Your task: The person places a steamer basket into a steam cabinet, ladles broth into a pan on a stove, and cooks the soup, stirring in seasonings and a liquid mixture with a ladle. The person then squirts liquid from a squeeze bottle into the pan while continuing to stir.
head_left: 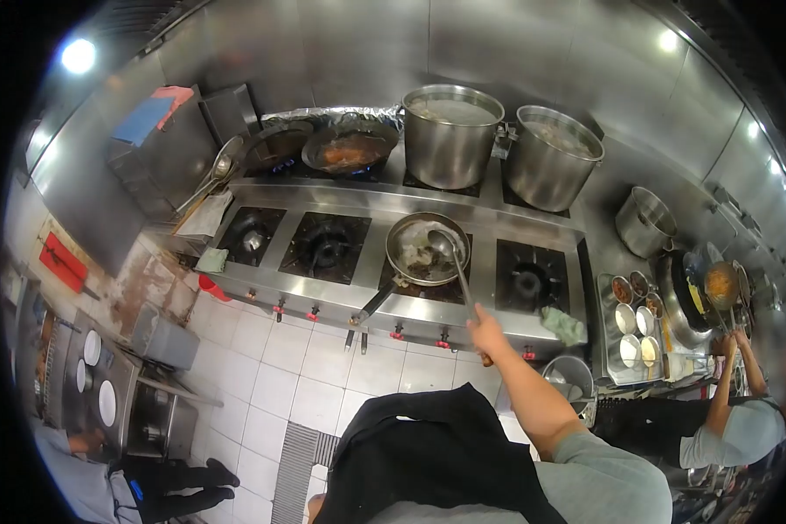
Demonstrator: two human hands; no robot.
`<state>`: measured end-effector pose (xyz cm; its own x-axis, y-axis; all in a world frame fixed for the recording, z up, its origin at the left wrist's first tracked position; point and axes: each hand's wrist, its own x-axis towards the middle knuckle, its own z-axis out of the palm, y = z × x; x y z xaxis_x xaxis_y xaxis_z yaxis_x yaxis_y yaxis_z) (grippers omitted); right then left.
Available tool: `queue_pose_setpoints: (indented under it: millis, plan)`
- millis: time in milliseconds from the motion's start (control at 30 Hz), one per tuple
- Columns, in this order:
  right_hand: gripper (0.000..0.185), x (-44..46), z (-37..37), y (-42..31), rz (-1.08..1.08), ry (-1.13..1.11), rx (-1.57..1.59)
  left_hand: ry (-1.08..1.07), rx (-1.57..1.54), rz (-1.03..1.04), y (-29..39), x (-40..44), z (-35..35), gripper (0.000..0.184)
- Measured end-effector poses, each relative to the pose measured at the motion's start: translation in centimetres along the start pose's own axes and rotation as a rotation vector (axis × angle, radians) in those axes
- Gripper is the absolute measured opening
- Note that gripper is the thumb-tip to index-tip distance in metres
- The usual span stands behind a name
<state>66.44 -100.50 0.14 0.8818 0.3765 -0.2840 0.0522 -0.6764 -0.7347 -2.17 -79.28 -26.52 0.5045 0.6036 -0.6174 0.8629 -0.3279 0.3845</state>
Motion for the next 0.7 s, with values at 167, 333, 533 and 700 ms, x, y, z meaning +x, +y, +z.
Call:
queue_pose_setpoints:
  millis: [167, 333, 533, 700]
  plan:
    - [0.033, 1.0, 0.6, -2.6, 0.421, -0.234, 1.007, -0.001, -0.011, -0.012, 0.2, 0.5, 0.2, 0.017]
    - [0.023, 1.7, 0.8, -4.1, 0.649, -0.656, 1.537, 0.001, -0.009, -0.006, -0.2, 1.3, -0.2, 0.017]
    - [0.062, 0.5, 1.2, -7.0, 0.135, -0.27, 0.806, 0.012, -0.005, 0.007, -1.4, 2.0, -1.0, 0.017]
    - [0.079, 2.6, 1.2, -6.5, 0.003, -0.119, 0.452, 0.014, -0.008, 0.006, -2.0, 2.2, -1.5, 0.016]
